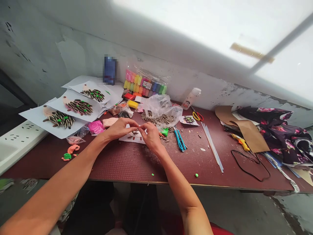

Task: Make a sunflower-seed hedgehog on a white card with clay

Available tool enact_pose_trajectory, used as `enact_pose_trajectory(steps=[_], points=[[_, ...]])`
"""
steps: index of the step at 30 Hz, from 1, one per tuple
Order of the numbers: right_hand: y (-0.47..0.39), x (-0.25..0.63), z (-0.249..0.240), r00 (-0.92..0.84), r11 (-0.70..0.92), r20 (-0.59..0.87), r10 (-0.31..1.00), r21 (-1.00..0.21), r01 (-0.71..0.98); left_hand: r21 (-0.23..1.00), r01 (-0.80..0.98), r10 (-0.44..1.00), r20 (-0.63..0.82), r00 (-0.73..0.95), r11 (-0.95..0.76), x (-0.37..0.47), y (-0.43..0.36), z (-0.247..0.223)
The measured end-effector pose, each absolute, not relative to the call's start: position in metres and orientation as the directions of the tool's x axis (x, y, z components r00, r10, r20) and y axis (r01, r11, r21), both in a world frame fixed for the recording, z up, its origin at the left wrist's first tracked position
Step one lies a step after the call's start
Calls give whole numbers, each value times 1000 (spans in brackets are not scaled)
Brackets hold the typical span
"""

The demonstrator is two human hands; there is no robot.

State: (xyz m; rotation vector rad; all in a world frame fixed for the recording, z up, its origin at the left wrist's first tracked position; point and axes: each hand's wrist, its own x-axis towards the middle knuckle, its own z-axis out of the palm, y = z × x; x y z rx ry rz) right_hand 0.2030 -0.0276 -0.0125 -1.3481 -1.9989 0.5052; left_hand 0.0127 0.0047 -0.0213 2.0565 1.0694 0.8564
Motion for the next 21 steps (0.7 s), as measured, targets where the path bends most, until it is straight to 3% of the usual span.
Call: enact_pose_trajectory(steps=[6,11,15,21], points=[[-32,209,-14,-220,387,333,917,-607,694,762,467,890,332,313,-449,5,11,-18],[-42,197,-13,-413,510,299,860,-511,692,721,541,901,348,258,-433,0,15,-22],[-42,175,-9,-560,596,208,802,-339,728,679,595,902,336,270,-431,2,14,-24],[-39,150,3,-705,706,-39,708,51,706,649,626,901,333,277,-432,3,14,-26]])
